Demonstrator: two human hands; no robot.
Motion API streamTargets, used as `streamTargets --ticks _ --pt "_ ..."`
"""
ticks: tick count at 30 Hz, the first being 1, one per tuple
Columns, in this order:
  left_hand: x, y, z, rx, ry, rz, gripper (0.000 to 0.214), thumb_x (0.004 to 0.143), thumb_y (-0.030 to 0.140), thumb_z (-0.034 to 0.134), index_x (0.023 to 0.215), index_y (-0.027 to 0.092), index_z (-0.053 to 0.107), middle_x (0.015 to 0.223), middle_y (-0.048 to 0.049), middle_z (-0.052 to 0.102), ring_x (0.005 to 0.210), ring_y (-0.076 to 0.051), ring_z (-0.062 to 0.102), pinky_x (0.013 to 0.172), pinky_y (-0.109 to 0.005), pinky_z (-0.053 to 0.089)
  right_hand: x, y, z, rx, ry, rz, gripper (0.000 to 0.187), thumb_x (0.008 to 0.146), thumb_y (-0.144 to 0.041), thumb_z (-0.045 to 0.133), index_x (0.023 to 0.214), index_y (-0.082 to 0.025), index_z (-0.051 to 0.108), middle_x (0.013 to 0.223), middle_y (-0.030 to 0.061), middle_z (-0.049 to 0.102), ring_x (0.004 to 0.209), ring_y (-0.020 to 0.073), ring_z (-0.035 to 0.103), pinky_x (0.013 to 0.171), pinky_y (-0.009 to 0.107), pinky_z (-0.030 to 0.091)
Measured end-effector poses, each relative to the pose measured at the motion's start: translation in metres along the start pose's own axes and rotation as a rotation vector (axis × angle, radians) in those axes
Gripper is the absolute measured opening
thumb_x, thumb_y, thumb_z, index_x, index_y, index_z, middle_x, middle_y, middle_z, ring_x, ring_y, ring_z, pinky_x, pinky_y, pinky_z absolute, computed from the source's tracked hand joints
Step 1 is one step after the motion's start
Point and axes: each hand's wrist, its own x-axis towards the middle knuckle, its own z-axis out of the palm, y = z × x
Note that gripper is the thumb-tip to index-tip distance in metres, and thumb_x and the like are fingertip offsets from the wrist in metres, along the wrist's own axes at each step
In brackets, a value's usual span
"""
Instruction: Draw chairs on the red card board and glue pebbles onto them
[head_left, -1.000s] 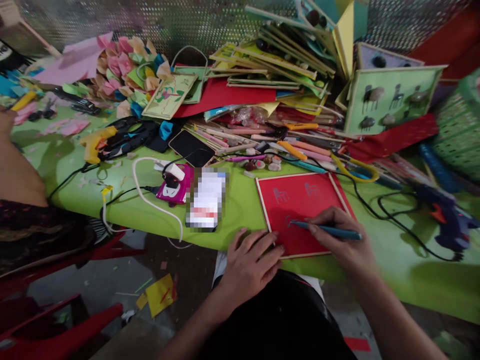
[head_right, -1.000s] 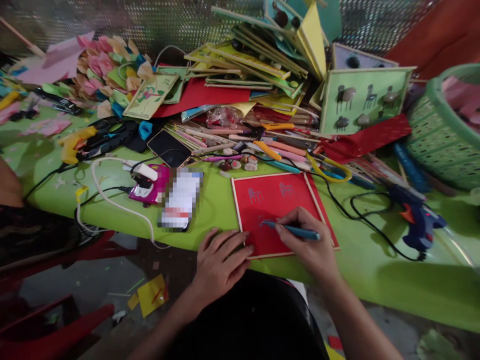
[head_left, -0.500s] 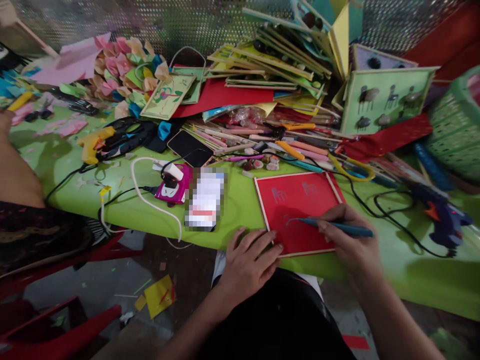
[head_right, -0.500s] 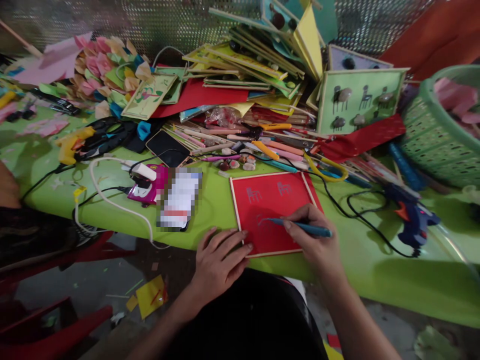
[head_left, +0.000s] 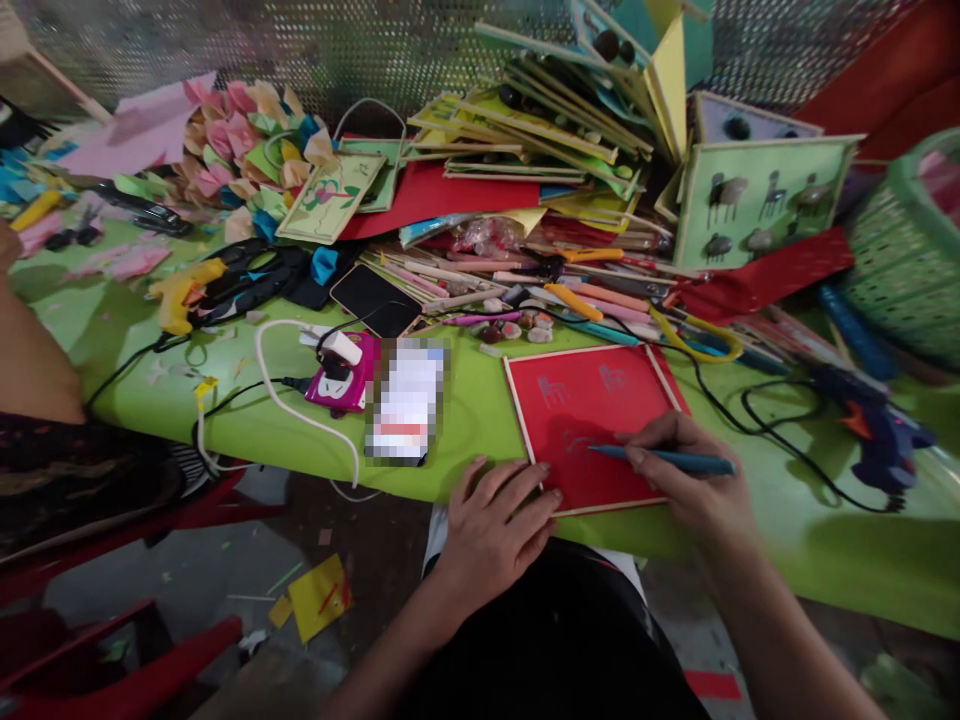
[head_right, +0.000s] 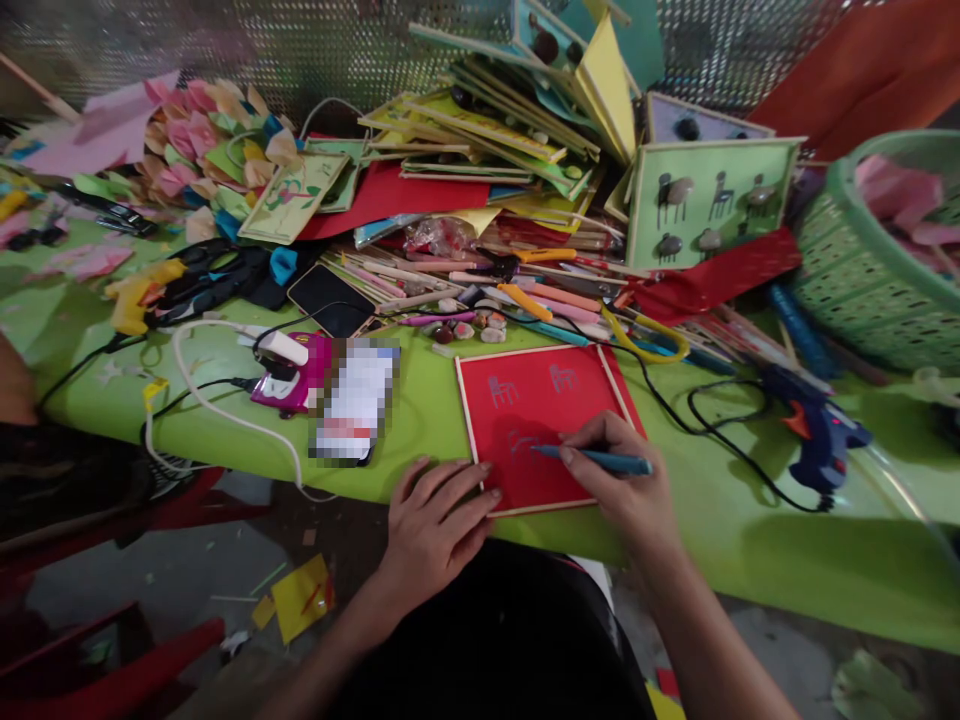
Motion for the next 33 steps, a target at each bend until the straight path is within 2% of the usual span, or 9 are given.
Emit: streamTargets --ticks 8,14,22,27,30,33 --pt "0.0008 0.0 0.0007 -0.009 0.009 -0.004 0.024 0.096 0.026 0.069 0.12 0.029 0.072 0.137 0.0025 0.073 0.127 -0.018 0.061 0.124 -0.042 0.03 0.0005 -0.0019 0.0018 -0.035 -0.025 -0.023 0.013 0.08 -0.031 0.079 0.076 -0.025 0.069 0.072 0.0011 0.069 0.069 0.0207 0.063 0.061 0.033 0.046" --pt "0.0015 0.0001 -0.0001 -0.016 0.022 -0.005 0.024 0.097 0.025 0.069 0.12 0.029 0.072 0.137 0.0031 0.073 0.126 -0.019 0.062 0.122 -0.043 0.032 0.0007 -0.0037 0.0035 -0.034 0.005 -0.02 0.015 0.079 -0.031 0.079 0.073 -0.025 0.066 0.07 0.0006 0.067 0.069 0.0217 0.065 0.063 0.034 0.046" --pt "-0.0008 -0.0006 0.002 -0.017 0.015 -0.011 0.026 0.096 0.027 0.07 0.122 0.03 0.072 0.137 0.0029 0.073 0.126 -0.02 0.062 0.121 -0.044 0.032 0.0032 -0.0086 0.0063 -0.068 0.051 -0.048 0.017 0.08 -0.03 0.077 0.07 -0.025 0.064 0.062 -0.0021 0.059 0.057 0.016 0.05 0.054 0.031 0.036" --pt "-0.0004 -0.0002 0.0013 -0.009 0.011 -0.006 0.025 0.097 0.026 0.069 0.121 0.03 0.072 0.137 0.0023 0.073 0.126 -0.02 0.062 0.121 -0.044 0.033 0.0026 -0.0096 0.0068 -0.062 0.061 -0.046 0.017 0.08 -0.029 0.077 0.07 -0.025 0.064 0.062 -0.0021 0.057 0.056 0.0154 0.048 0.053 0.031 0.035" --pt "-0.0006 -0.0003 0.0007 0.006 0.015 -0.003 0.026 0.095 0.026 0.071 0.121 0.03 0.072 0.136 0.0026 0.073 0.126 -0.019 0.062 0.121 -0.043 0.033 0.0028 -0.0071 0.0054 -0.025 0.066 -0.03 0.017 0.08 -0.029 0.079 0.07 -0.025 0.065 0.062 -0.0019 0.058 0.056 0.0149 0.048 0.052 0.03 0.036" --pt "-0.0007 -0.0006 0.0006 0.004 0.021 0.002 0.028 0.095 0.026 0.071 0.122 0.03 0.072 0.136 0.0027 0.073 0.126 -0.018 0.062 0.123 -0.043 0.032 0.0041 -0.0032 0.0035 0.113 0.059 0.023 0.018 0.079 -0.033 0.083 0.076 -0.024 0.068 0.064 -0.002 0.06 0.053 0.0134 0.049 0.049 0.028 0.037"
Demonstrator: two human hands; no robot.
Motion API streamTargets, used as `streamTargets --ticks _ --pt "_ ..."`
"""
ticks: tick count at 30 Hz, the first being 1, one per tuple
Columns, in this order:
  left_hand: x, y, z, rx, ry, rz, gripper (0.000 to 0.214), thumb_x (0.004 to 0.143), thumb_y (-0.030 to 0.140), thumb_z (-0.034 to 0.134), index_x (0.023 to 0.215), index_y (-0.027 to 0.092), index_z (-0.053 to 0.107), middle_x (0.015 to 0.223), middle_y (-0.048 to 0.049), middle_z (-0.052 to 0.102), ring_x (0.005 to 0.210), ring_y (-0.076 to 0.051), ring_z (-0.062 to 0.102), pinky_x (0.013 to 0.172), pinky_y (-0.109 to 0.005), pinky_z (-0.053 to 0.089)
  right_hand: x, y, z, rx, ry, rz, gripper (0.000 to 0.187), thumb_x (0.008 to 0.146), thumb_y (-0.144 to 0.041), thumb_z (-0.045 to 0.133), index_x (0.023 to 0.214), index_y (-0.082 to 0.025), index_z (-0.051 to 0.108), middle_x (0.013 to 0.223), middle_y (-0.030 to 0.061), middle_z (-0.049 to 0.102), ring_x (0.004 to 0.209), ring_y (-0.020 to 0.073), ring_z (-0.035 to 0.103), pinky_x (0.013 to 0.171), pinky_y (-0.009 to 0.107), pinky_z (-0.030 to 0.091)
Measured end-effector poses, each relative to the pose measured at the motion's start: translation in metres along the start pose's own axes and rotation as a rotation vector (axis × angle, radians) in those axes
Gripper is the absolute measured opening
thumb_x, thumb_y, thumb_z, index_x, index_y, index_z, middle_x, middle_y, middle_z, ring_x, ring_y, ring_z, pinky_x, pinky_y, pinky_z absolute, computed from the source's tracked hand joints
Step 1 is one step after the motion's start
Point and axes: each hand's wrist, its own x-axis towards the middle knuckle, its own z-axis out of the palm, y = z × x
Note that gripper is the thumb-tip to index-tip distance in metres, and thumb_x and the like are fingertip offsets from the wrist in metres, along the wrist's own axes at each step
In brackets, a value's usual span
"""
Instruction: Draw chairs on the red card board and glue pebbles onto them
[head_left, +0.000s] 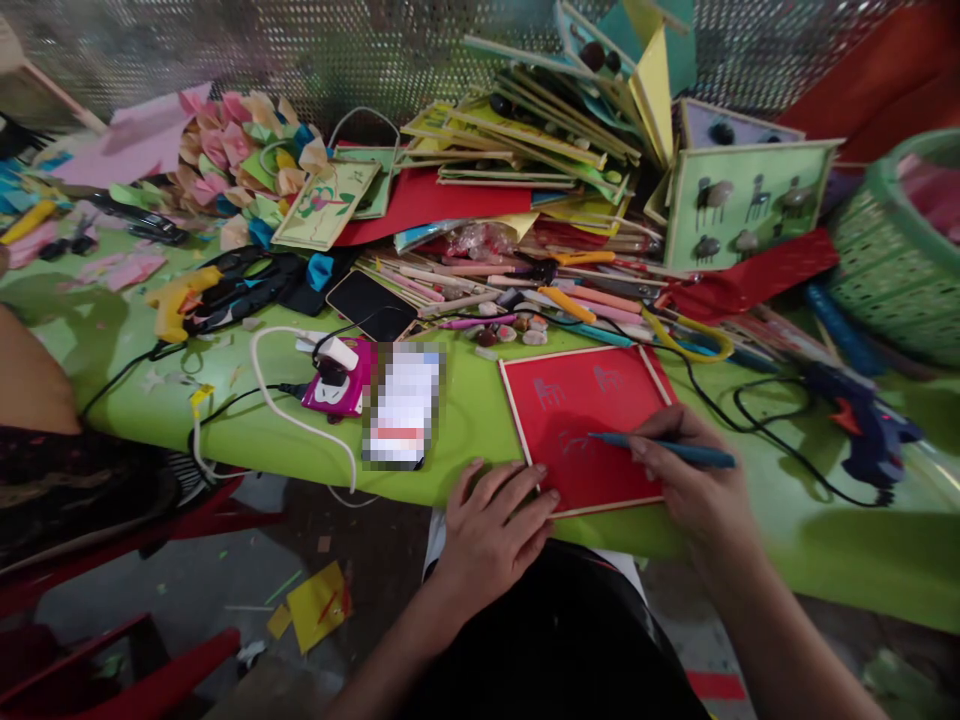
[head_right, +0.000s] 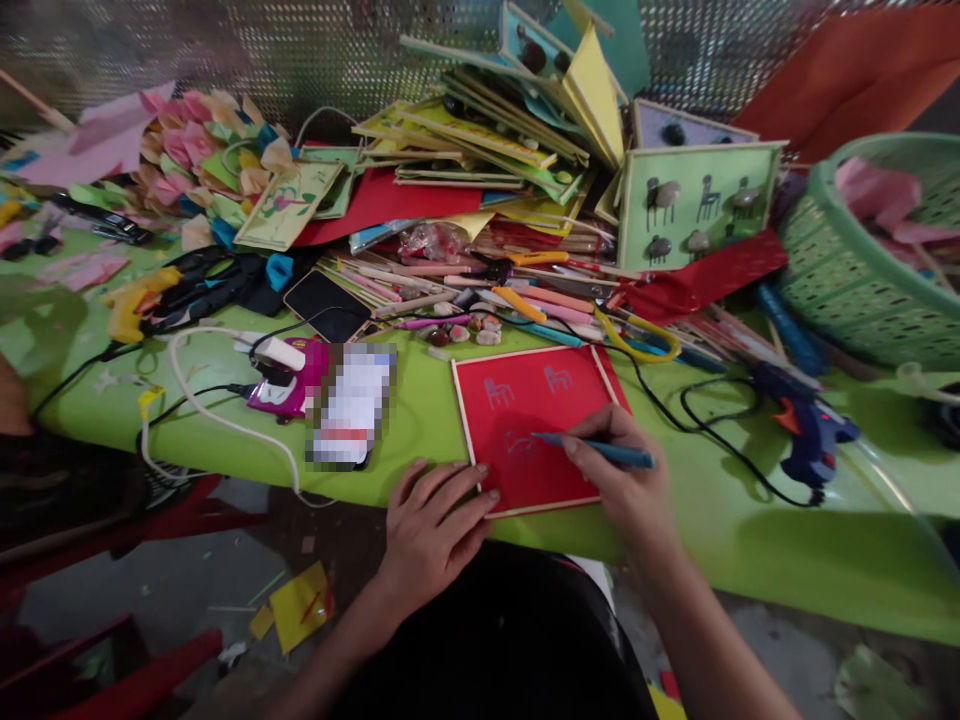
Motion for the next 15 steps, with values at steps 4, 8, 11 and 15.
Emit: streamTargets --ticks 4,8,11,15 --pt "0.0007 0.0001 -0.0001 0.014 -0.005 0.008 0.028 0.095 0.026 0.07 0.122 0.03 0.072 0.135 0.002 0.073 0.127 -0.019 0.061 0.123 -0.043 0.032 0.0019 0.003 -0.0007 0.107 0.0 0.051 0.024 0.075 -0.037 0.088 0.083 -0.023 0.07 0.067 -0.0012 0.064 0.051 0.0126 0.052 0.046 0.026 0.039" --pt "0.0009 0.0004 -0.0002 0.021 -0.007 0.01 0.026 0.096 0.026 0.069 0.121 0.031 0.073 0.135 0.0018 0.073 0.126 -0.019 0.061 0.122 -0.042 0.032 0.0028 0.0047 -0.0002 0.085 0.011 0.041 0.024 0.074 -0.036 0.089 0.078 -0.022 0.069 0.066 -0.0012 0.063 0.05 0.0118 0.052 0.045 0.025 0.039" --pt "0.0001 0.0003 -0.0001 0.007 -0.019 0.006 0.028 0.096 0.025 0.069 0.123 0.03 0.072 0.137 0.0027 0.072 0.128 -0.019 0.061 0.123 -0.042 0.03 0.0036 0.0042 -0.0001 0.096 0.015 0.044 0.023 0.074 -0.035 0.089 0.078 -0.022 0.07 0.064 -0.002 0.063 0.049 0.0113 0.05 0.045 0.025 0.037" --pt "-0.0006 -0.0001 0.0 0.018 -0.023 0.007 0.029 0.094 0.026 0.071 0.124 0.031 0.071 0.137 0.0032 0.072 0.128 -0.018 0.06 0.123 -0.042 0.031 0.0048 0.0008 0.0007 0.117 0.015 0.044 0.024 0.072 -0.034 0.089 0.077 -0.023 0.069 0.062 -0.0025 0.061 0.049 0.0118 0.05 0.045 0.025 0.037"
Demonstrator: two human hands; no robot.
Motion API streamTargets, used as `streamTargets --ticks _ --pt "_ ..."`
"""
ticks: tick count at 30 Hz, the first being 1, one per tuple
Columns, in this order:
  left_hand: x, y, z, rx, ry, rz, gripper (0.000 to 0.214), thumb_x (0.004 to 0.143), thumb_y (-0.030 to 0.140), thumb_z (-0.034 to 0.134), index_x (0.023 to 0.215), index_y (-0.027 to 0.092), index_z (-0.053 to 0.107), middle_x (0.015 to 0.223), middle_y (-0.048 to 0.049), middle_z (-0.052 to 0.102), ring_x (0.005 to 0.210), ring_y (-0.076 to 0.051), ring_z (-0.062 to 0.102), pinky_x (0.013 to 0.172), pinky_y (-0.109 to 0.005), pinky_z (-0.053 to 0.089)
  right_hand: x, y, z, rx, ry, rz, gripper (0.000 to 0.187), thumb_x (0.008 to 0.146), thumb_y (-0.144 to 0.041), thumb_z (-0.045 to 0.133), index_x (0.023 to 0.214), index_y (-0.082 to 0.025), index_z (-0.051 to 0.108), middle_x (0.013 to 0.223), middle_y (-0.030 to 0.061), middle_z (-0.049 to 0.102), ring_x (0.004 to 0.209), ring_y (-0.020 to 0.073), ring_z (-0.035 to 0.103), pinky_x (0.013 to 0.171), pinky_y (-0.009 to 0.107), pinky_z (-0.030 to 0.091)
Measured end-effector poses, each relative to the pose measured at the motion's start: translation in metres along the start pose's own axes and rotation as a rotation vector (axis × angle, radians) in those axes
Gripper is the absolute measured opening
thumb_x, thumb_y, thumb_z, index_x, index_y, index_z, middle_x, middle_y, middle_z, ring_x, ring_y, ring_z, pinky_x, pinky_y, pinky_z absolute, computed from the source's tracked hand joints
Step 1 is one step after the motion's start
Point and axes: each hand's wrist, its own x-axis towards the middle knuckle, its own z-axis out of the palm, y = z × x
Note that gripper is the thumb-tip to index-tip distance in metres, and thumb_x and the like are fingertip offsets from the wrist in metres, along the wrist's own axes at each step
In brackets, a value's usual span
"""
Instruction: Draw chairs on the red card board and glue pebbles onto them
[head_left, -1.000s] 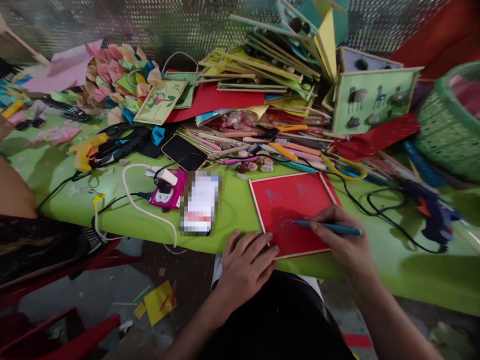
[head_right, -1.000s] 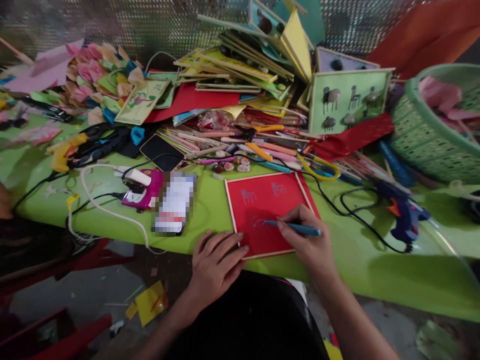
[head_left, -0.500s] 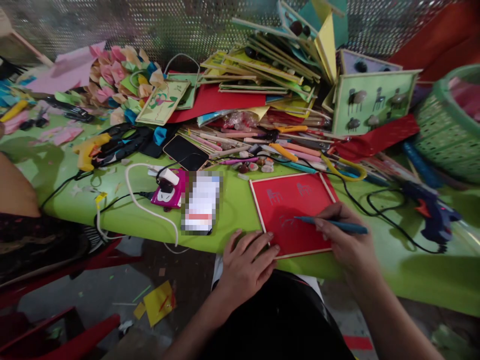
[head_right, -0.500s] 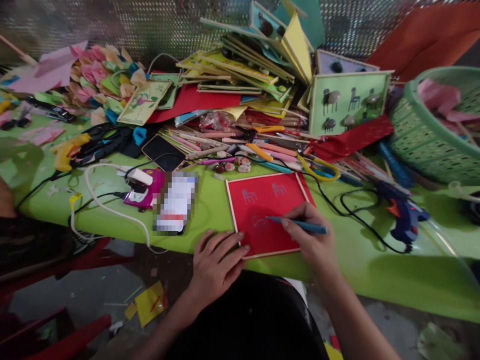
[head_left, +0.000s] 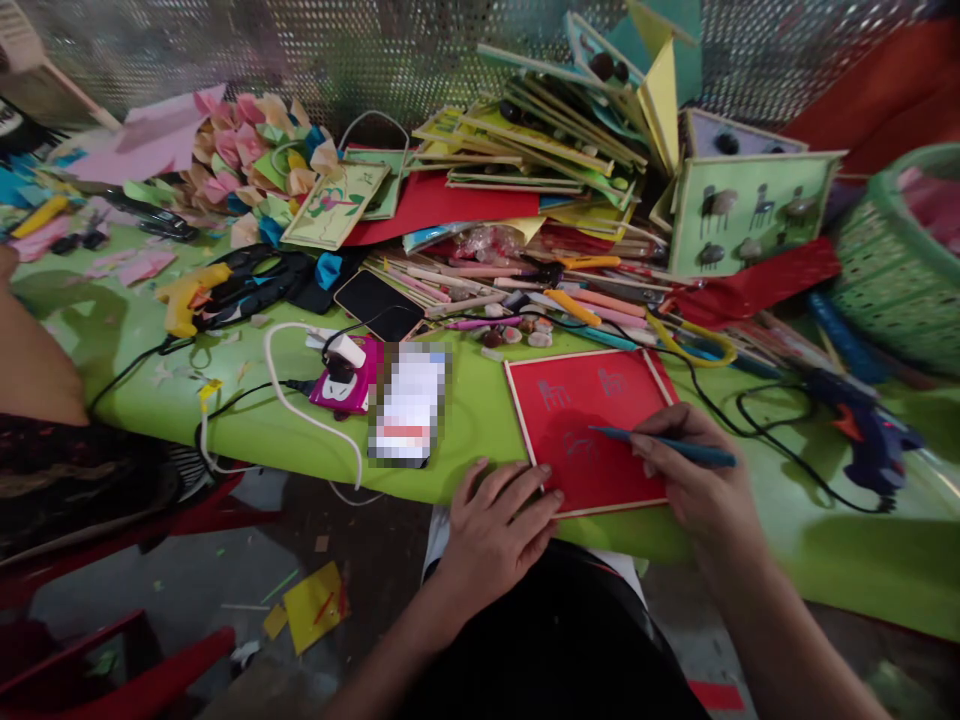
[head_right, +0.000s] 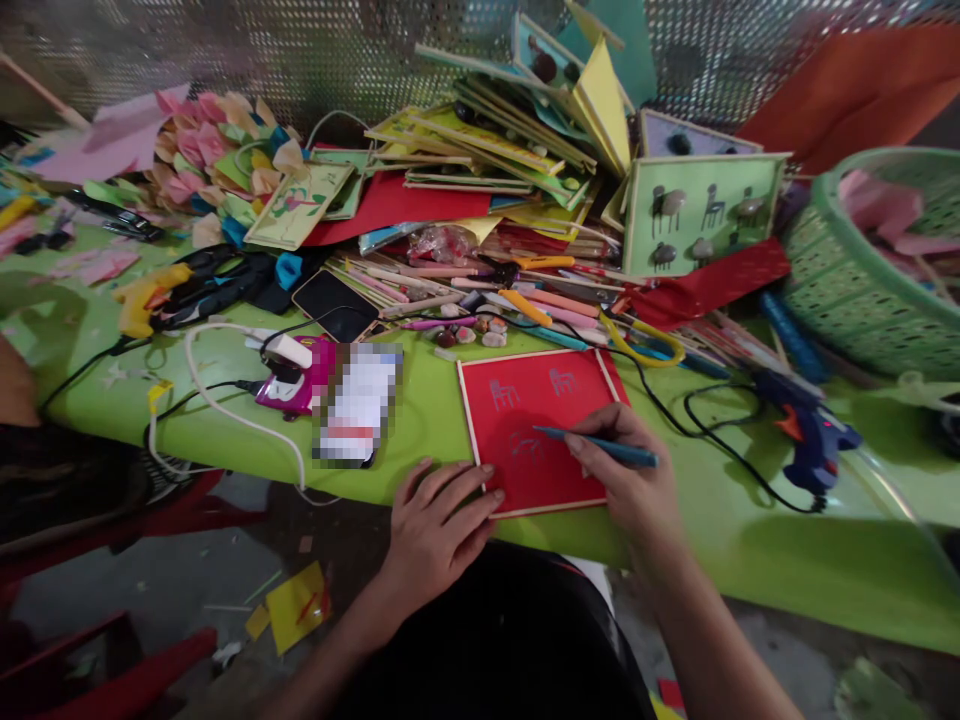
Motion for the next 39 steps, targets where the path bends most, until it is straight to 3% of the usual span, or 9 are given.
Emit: streamTargets --ticks 9,20,26,33,39 --pt "0.0 0.0 0.001 -0.004 0.006 0.0 0.027 0.097 0.026 0.069 0.123 0.03 0.072 0.137 0.0013 0.072 0.128 -0.019 0.061 0.122 -0.043 0.033 -0.001 0.004 -0.002 -0.097 -0.005 -0.03 0.021 0.073 -0.032 0.085 0.07 -0.024 0.066 0.058 -0.0026 0.056 0.049 0.0128 0.045 0.044 0.028 0.031" --pt "0.002 0.001 0.0 -0.021 0.027 -0.004 0.025 0.096 0.025 0.069 0.121 0.029 0.072 0.135 0.0018 0.074 0.125 -0.019 0.063 0.122 -0.043 0.032 -0.002 0.005 -0.004 -0.178 -0.056 -0.043 0.023 0.077 -0.038 0.083 0.072 -0.024 0.065 0.061 -0.0026 0.057 0.054 0.0145 0.045 0.05 0.03 0.032" --pt "0.001 0.0 0.001 -0.022 0.019 -0.003 0.026 0.097 0.025 0.068 0.123 0.029 0.071 0.136 0.0014 0.073 0.127 -0.02 0.062 0.121 -0.044 0.032 -0.002 0.002 0.0 -0.202 -0.021 -0.05 0.02 0.079 -0.033 0.081 0.071 -0.024 0.065 0.061 -0.0024 0.057 0.053 0.0137 0.044 0.049 0.029 0.031" --pt "0.001 0.001 0.001 -0.006 0.014 -0.002 0.026 0.097 0.027 0.068 0.122 0.03 0.072 0.136 0.0018 0.073 0.127 -0.018 0.061 0.123 -0.041 0.03 0.001 0.002 -0.001 0.025 -0.047 -0.017 0.022 0.075 -0.035 0.088 0.078 -0.023 0.07 0.065 -0.0025 0.062 0.051 0.0116 0.05 0.048 0.026 0.037" --pt "-0.001 0.0 0.002 0.014 -0.003 -0.003 0.023 0.098 0.03 0.068 0.12 0.031 0.072 0.138 0.0032 0.071 0.128 -0.018 0.06 0.122 -0.042 0.031 0.007 -0.005 0.003 0.078 -0.187 0.004 0.023 0.078 -0.034 0.09 0.095 -0.027 0.076 0.083 -0.001 0.07 0.063 0.0116 0.06 0.055 0.024 0.046"
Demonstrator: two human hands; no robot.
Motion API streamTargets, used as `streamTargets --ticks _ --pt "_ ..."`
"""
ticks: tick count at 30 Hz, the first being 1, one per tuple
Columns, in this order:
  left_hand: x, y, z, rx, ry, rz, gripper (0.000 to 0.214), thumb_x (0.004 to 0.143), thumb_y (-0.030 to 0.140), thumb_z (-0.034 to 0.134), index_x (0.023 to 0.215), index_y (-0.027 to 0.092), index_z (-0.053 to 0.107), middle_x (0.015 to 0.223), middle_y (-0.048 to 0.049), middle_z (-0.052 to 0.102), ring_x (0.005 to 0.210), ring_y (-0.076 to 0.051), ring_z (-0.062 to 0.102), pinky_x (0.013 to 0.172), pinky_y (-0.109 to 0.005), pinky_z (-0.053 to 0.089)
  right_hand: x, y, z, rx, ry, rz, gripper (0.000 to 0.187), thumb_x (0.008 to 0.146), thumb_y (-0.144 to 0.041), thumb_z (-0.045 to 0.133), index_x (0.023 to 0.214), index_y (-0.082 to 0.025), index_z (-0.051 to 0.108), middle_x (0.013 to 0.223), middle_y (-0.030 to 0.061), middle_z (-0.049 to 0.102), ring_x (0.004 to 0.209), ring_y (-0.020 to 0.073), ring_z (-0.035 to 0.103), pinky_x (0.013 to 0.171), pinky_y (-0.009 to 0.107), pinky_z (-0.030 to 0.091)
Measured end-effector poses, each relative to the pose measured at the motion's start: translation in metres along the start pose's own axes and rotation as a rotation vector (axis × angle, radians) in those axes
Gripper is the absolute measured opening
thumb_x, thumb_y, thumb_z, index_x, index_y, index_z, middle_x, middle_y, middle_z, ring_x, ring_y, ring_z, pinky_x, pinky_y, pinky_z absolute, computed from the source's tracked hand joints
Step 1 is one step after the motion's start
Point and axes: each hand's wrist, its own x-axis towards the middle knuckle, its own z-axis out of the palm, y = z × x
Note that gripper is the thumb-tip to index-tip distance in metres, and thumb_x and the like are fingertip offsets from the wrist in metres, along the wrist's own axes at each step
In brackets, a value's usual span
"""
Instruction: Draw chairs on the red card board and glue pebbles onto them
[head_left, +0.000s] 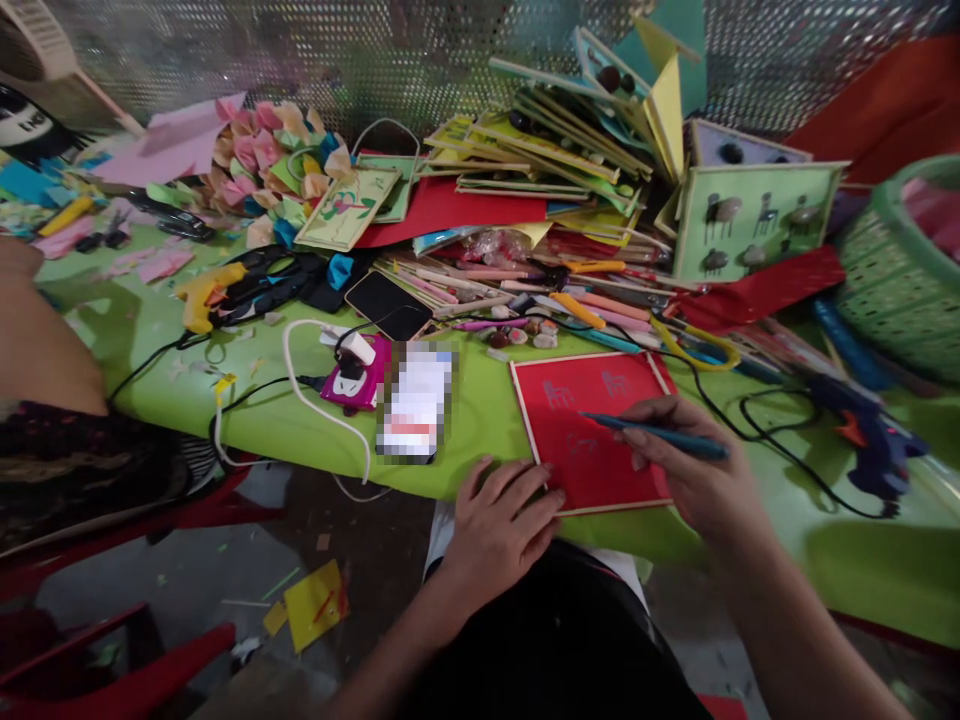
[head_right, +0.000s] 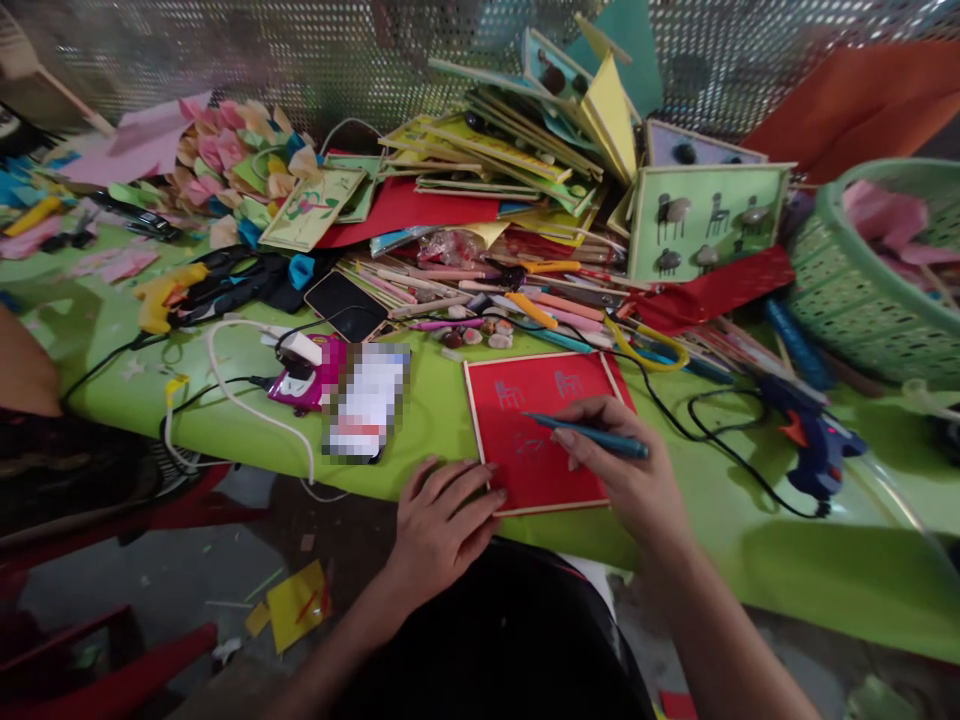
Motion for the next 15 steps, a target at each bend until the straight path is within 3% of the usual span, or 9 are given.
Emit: streamTargets --ticks 6,15 --pt "0.0011 0.0001 -0.0007 -0.025 0.019 -0.001 0.024 0.098 0.028 0.068 0.122 0.031 0.071 0.137 0.0041 0.072 0.128 -0.017 0.06 0.125 -0.041 0.028 0.0081 0.0071 -0.0047 -0.113 -0.114 -0.004 0.022 0.08 -0.038 0.088 0.09 -0.024 0.074 0.08 -0.0008 0.07 0.066 0.0124 0.06 0.06 0.024 0.045" --pt "0.0008 0.0005 -0.0015 -0.018 -0.003 -0.004 0.025 0.099 0.03 0.067 0.123 0.031 0.071 0.138 0.0037 0.072 0.129 -0.017 0.059 0.125 -0.042 0.027 0.0053 0.0037 0.0005 -0.29 -0.086 -0.006 0.03 0.08 -0.044 0.086 0.082 -0.023 0.064 0.064 -0.0016 0.065 0.052 0.0125 0.054 0.049 0.025 0.04"
